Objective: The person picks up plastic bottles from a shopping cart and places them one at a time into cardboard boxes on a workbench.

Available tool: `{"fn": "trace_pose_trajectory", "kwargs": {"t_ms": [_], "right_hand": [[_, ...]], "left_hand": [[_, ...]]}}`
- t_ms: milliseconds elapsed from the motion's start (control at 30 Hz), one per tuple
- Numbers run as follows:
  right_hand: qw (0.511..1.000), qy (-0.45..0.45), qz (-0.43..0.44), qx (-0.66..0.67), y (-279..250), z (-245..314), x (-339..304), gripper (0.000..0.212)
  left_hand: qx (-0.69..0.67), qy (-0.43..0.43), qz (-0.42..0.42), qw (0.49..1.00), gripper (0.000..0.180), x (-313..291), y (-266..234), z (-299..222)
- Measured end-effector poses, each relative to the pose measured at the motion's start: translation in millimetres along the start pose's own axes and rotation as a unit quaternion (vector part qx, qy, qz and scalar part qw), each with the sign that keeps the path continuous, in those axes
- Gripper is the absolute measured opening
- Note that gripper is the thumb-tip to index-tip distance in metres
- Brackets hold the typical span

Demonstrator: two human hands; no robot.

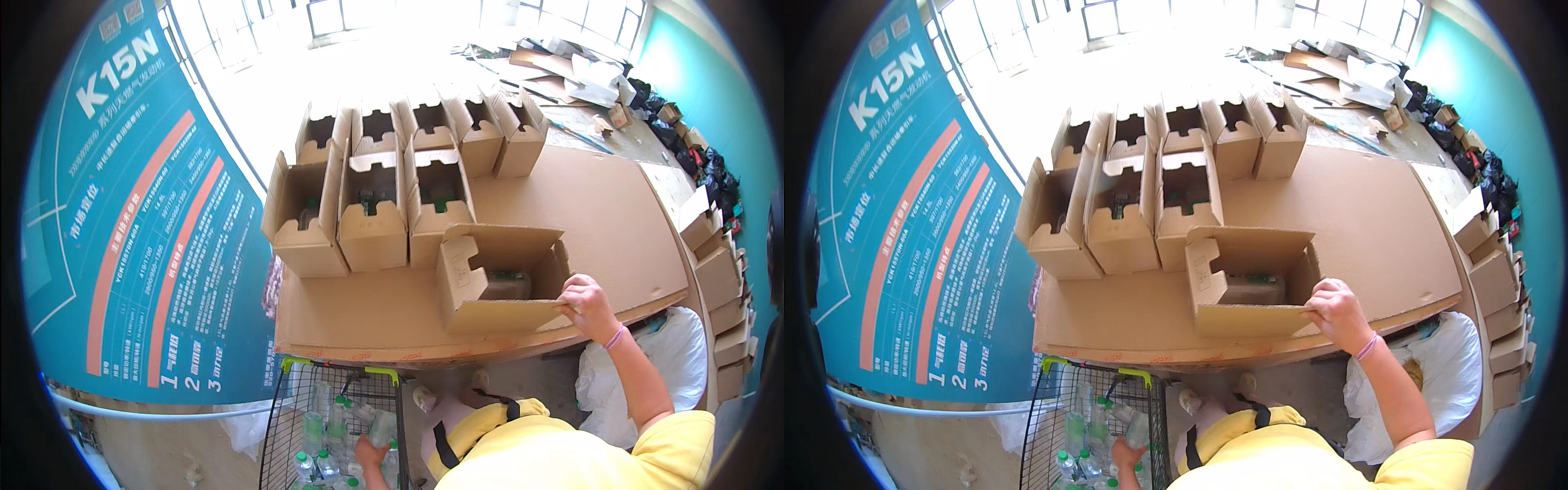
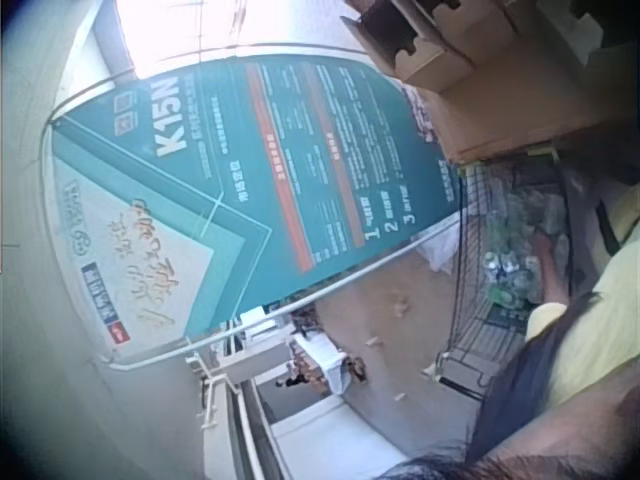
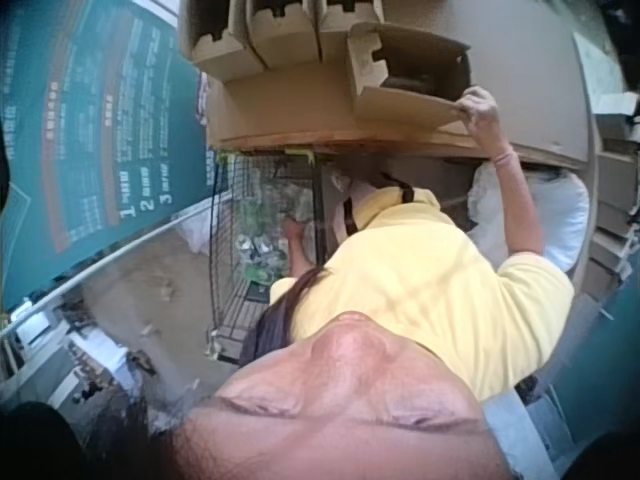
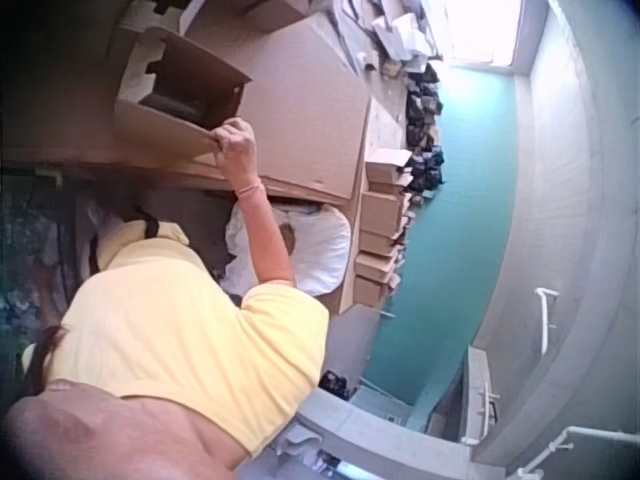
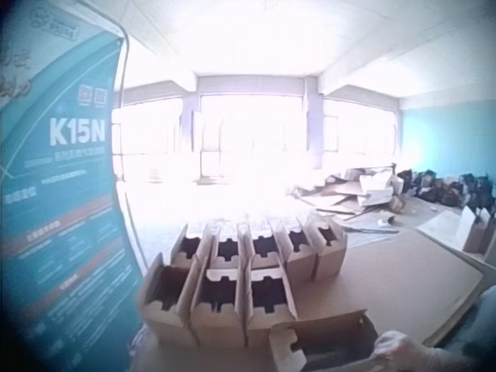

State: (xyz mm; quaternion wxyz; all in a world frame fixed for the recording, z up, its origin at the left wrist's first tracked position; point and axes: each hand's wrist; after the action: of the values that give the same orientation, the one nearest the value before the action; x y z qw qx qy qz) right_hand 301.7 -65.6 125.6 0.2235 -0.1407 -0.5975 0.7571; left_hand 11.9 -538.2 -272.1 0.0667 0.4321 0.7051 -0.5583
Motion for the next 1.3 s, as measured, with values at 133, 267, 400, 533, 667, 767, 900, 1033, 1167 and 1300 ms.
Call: {"fn": "trace_pose_trajectory", "kwargs": {"t_ms": [133, 267, 400, 533, 667, 767, 900, 1033, 1167, 1300], "right_hand": [[0.999, -0.025, -0.027, 0.008, 1, -7, -6, 0.013], [0.998, -0.048, -0.035, 0.003, 3, -10, -4, 0.013], [0.995, -0.084, -0.048, 0.0, 5, -13, -2, 0.014], [0.994, -0.095, -0.053, 0.005, 11, -21, -4, 0.013], [0.994, -0.094, -0.06, 0.013, 13, -25, -8, 0.011], [0.993, -0.096, -0.06, 0.022, 11, -26, -8, 0.012], [0.993, -0.087, -0.073, 0.032, 12, -30, -10, 0.013], [0.991, -0.095, -0.085, 0.049, 13, -29, -10, 0.014], [0.99, -0.098, -0.08, 0.061, 11, -28, -11, 0.015], [0.989, -0.086, -0.091, 0.073, 14, -28, -8, 0.015]], "left_hand": [[-0.019, 0.008, -0.048, 0.999, 0.081, -22, -101, -62], [-0.197, 0.102, -0.222, 0.949, 0.073, -52, -186, -154], [-0.496, 0.334, -0.224, 0.769, 0.077, -69, -251, -285], [-0.501, 0.585, -0.056, 0.635, 0.087, -63, -284, -431], [-0.357, 0.607, 0.002, 0.71, 0.07, -68, -278, -528], [-0.183, 0.569, 0.059, 0.799, 0.068, -60, -264, -561], [0.044, 0.527, 0.196, 0.826, 0.061, -40, -249, -581], [0.38, 0.421, 0.263, 0.78, 0.082, -2, -234, -585], [0.492, 0.371, 0.319, 0.72, 0.081, 21, -201, -591], [0.525, 0.374, 0.331, 0.689, 0.064, 27, -204, -590]]}}
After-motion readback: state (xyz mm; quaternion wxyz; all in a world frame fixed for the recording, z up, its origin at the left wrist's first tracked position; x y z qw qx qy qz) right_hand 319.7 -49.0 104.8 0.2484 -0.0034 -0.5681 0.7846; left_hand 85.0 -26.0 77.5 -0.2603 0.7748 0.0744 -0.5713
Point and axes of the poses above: each hand's wrist, its own x-axis towards the middle knuckle, its own y-axis out of the palm, z = x × y, and after that the axes turned 14 degrees about z, right-handed
